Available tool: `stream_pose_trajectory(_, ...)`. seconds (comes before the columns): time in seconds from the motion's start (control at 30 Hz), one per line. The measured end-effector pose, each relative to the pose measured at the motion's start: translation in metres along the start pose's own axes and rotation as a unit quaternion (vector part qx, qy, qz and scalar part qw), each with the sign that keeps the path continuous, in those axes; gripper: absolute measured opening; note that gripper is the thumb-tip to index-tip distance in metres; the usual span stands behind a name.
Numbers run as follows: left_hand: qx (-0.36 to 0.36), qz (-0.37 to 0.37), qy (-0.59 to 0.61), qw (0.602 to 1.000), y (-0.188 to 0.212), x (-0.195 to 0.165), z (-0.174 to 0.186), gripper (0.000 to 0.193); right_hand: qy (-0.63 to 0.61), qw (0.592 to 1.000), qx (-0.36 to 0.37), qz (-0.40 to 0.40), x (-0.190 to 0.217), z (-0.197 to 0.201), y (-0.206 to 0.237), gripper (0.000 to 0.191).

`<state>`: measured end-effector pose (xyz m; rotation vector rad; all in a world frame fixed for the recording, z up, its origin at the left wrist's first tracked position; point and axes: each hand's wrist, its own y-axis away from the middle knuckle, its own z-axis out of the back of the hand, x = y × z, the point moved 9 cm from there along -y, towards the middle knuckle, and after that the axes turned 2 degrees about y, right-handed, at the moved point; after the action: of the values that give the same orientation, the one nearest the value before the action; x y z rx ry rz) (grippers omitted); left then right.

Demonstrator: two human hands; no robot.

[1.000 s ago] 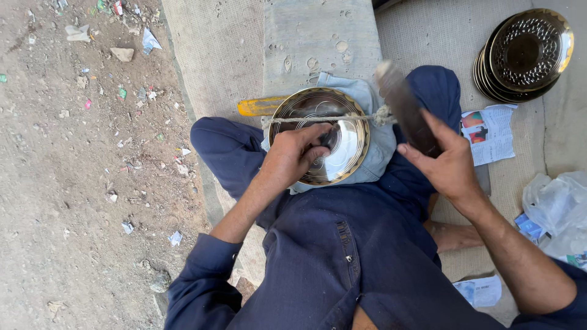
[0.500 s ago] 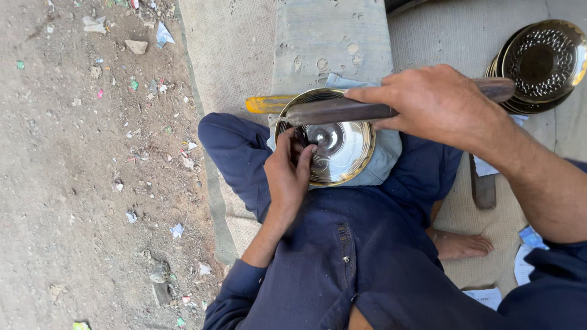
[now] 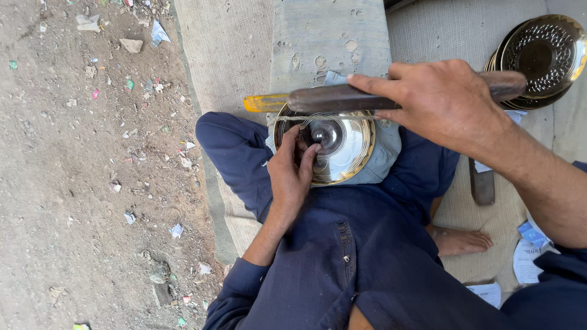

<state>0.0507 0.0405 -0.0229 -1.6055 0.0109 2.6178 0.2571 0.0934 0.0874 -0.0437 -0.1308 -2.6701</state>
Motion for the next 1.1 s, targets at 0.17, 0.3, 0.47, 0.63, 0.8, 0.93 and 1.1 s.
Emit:
stream_pose_trajectory(0.17, 0.003, 0.026, 0.031, 0.999, -0.004, 0.003, -0.002, 0.045, -0.088, 0.995, -0.041, 0.013, -0.001, 0.006, 0.01, 0.068)
stream_pose_trajectory(0.3, 0.032, 0.028, 0.049, 0.998, -0.009, 0.004, -0.006, 0.046, -0.156, 0.987, -0.022, -0.019, -0.008, 0.001, 0.016, 0.067)
stream_pose_trajectory(0.47, 0.08, 0.021, 0.062, 0.995, -0.018, 0.004, -0.014, 0.047, -0.102, 0.988, 0.089, -0.074, -0.014, -0.023, 0.028, 0.07)
stream_pose_trajectory(0.63, 0.159, 0.025, 0.067, 0.985, -0.029, 0.004, -0.026, 0.049, -0.116, 0.967, 0.163, -0.159, -0.028, -0.046, 0.058, 0.076)
stream_pose_trajectory(0.8, 0.245, -0.031, 0.083, 0.966, -0.038, -0.009, -0.036, 0.049, -0.269, 0.949, -0.002, -0.166, -0.027, -0.043, 0.082, 0.068)
stream_pose_trajectory(0.93, 0.309, -0.072, 0.062, 0.946, -0.045, -0.021, -0.046, 0.048, -0.458, 0.854, -0.143, -0.201, -0.03, -0.053, 0.113, 0.068)
stream_pose_trajectory(1.1, 0.417, -0.109, 0.074, 0.899, -0.052, -0.038, -0.06, 0.048, -0.439, 0.83, -0.14, -0.314, -0.022, -0.093, 0.156, 0.071)
